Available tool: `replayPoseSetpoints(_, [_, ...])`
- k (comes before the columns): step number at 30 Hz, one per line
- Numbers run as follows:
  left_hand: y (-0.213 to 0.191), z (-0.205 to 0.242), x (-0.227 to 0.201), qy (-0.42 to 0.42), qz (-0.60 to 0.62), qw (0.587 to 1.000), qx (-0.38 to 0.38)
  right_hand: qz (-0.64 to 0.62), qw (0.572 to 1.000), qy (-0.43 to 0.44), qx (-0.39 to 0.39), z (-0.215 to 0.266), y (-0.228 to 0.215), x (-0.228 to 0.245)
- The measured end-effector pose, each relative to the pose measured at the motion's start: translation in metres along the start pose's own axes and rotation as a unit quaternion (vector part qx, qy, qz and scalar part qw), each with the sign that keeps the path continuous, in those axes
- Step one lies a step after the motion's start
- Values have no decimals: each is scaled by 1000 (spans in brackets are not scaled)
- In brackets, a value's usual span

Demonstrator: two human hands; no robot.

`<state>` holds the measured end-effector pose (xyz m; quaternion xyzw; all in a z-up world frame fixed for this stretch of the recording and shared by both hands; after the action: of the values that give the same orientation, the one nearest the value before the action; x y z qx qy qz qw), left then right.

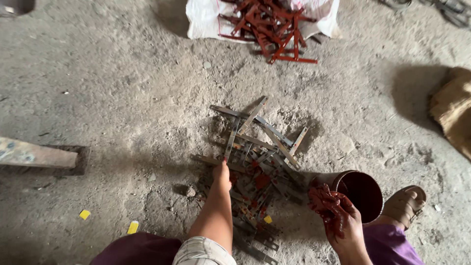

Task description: The person sits on the floor and applies red paint to metal brackets using a cloth. They pick up each bracket, rub the cloth over its surfaces, and place the painted pieces onto a white sack nearby.

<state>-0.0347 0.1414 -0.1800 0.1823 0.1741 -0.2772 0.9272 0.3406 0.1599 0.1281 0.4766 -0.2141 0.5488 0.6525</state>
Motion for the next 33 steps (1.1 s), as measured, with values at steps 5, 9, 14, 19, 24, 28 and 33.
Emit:
replayPoseSetpoints(5, [-6,-9,-1,-16,28,997,-68,12,999,41,-23,-16,15,-5])
replayPoseSetpoints(9, [13,24,-45,275,-121,947,-116,12,1000,18,9,-21,19,-7])
replayPoseSetpoints(14, [63,112,-149,418,16,907,-40,-14,1000,-6,2,-14,20,-3])
replayPoseSetpoints(19, [78,247,-222,612,-370,693,-92,-34,995,-76,51,-10,25,7])
replayPoseSetpoints(24, [60,294,-235,609,-467,640,-35,-17,994,-85,65,-4,39,3])
replayPoseSetpoints(28, [13,222,-174,284,-433,856,12,183,982,-9,54,7,51,-24])
replayPoseSetpoints(33, [-90,116,-59,317,-533,779,-90,504,853,132,33,-12,46,-90])
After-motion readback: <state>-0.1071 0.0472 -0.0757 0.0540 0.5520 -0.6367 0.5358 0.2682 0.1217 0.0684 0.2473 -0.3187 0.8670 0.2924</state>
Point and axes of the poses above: each hand's wrist, its own z-axis away from the middle knuckle, its own y-axis out of the palm, x = y × z, the point moved 5 cm from there along -z, towards the middle knuckle, and after that the axes turned 14 degrees about x, right-handed, at the moved point
